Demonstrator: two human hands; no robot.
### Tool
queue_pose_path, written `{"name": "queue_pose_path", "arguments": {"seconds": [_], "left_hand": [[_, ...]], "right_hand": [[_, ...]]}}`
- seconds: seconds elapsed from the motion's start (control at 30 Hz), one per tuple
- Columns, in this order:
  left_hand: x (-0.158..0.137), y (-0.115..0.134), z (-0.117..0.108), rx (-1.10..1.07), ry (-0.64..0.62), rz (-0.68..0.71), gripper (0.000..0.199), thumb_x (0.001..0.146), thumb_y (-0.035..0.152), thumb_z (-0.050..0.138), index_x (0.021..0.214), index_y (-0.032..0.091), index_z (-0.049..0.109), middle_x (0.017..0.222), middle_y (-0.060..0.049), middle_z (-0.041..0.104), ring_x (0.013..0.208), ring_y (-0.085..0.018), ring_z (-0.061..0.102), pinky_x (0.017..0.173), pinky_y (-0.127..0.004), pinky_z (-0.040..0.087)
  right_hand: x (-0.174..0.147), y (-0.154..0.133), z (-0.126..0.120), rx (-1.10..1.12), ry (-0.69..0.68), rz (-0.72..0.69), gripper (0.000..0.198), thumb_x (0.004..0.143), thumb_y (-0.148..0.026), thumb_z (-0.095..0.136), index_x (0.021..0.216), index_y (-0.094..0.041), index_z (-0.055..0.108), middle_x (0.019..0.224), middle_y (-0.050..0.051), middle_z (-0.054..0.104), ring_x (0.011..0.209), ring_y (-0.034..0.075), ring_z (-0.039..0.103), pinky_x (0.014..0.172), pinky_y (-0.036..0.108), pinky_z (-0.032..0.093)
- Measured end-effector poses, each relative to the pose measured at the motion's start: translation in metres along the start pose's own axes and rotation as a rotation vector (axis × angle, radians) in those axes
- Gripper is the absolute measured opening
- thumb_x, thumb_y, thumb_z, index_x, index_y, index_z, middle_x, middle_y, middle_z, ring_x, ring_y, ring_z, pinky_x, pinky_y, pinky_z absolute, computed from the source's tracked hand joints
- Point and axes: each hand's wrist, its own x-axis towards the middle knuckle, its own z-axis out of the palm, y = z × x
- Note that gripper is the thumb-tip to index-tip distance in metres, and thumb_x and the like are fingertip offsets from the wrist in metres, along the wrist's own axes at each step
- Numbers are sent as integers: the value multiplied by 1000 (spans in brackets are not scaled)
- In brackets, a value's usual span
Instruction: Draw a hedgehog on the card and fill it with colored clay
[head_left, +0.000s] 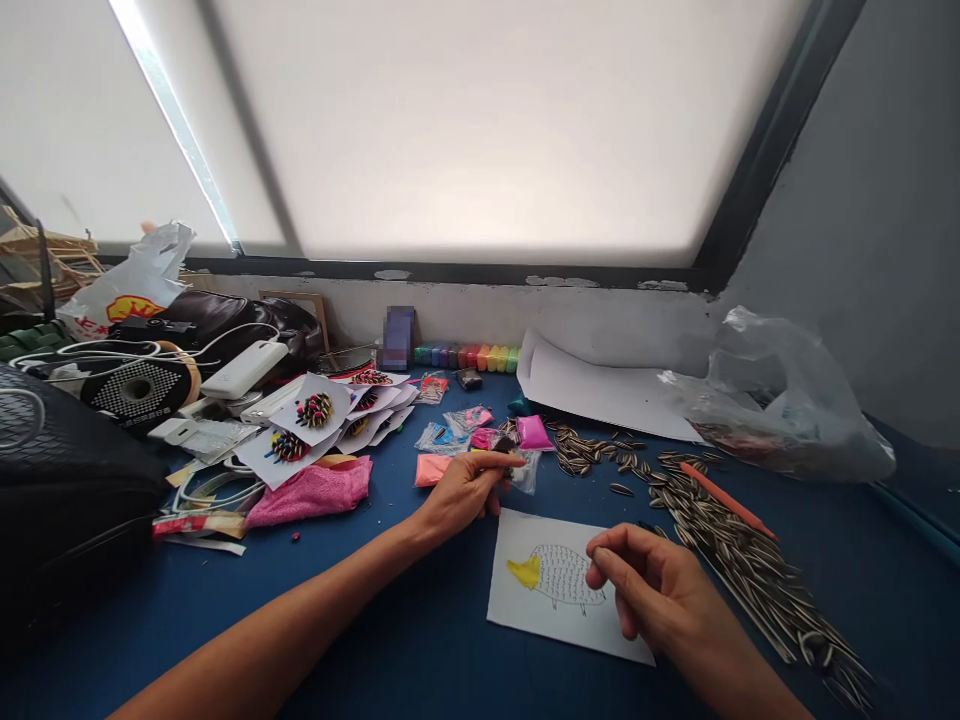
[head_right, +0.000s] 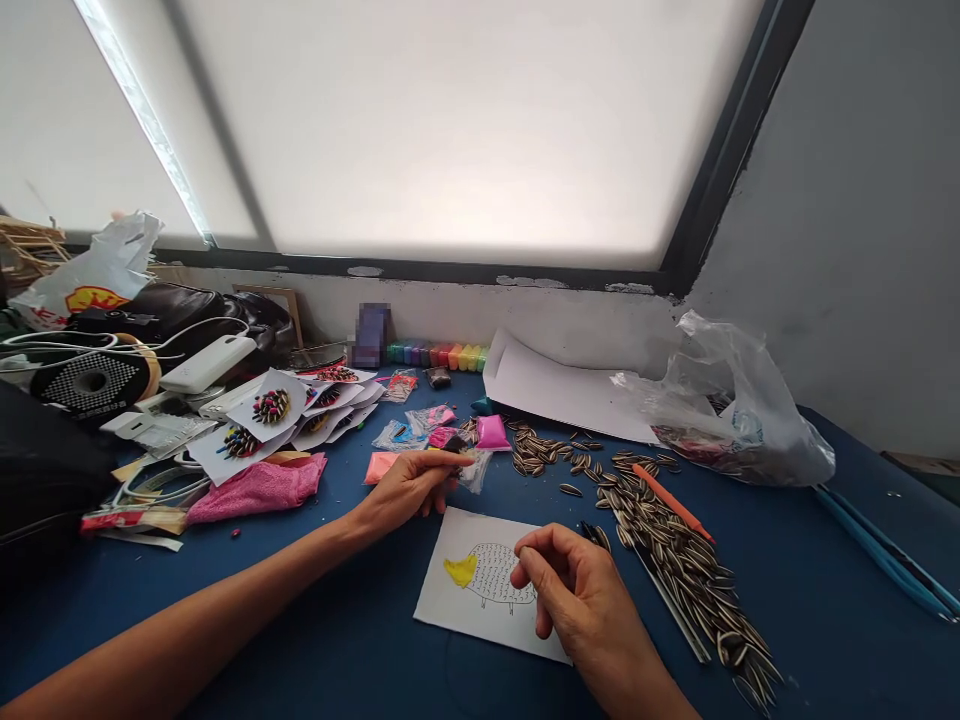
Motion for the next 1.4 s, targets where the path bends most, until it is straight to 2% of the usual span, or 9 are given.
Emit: {"name": "queue_pose_path", "arguments": {"seconds": [0.1,0.23,0.33,0.43,0.63,0.8,0.93,1.1,1.4], "left_hand": [[-4,1,0,204,15,185,32,84,26,52,109,16,70,92,-6,65,82,-16,60,72,-26,48],[-9,-1,3,530,-49,339,52,77,30,65,127,17,61,102,-9,63,98,-24,54,90,-38,42],[-9,-5,5,654,-86,373,59,76,29,67,132,16,56,99,-10,62,95,-25,53,87,-38,41],[-8,-8,4,669,-86,375,49,79,24,64,127,17,60,91,-8,63,87,-22,54,81,-35,40],[-6,-10,5,625,-58,368,39,80,15,59,118,16,66,83,-6,64,78,-18,55,76,-30,40],[-7,-9,7,622,-35,352,40,79,15,59,118,15,67,81,-5,66,75,-17,55,75,-30,41],[-6,-9,7,503,-55,305,43,79,18,59,121,14,65,86,-5,66,69,-14,53,71,-28,42],[-5,-10,8,278,70,234,45,84,23,54,128,14,59,94,-6,66,71,-13,54,68,-25,44],[-9,7,0,532,-180,237,57,71,14,62,128,16,56,93,-6,65,81,-17,58,69,-26,45]], "right_hand": [[0,0,1,9,-2,-8,43,80,-60,57,83,-18,63,78,2,67,42,5,47,38,19,32],[-1,0,-2,13,24,-24,41,79,-59,60,79,-18,62,74,1,65,43,6,47,39,19,32],[-1,-2,-4,11,38,-40,43,79,-61,61,75,-19,60,71,0,64,43,5,46,39,19,33],[-3,-4,-5,6,35,-54,46,83,-63,54,70,-19,58,66,-1,61,43,5,44,41,19,32],[-5,-1,-4,17,56,-43,46,83,-62,56,64,-21,49,53,-8,40,44,6,37,42,18,33],[-2,0,-2,-23,99,-75,40,79,-61,61,78,-20,64,68,-1,60,49,8,47,40,19,34],[-3,-4,-2,-70,98,-66,46,82,-64,54,81,-20,67,64,1,62,43,8,43,40,21,34],[-4,-7,-5,-145,93,-59,52,84,-67,46,63,-20,55,56,-1,51,47,10,44,45,23,38],[-5,-9,-5,-238,112,-90,36,85,-57,50,82,-23,60,59,-3,48,53,13,47,51,24,41]]}}
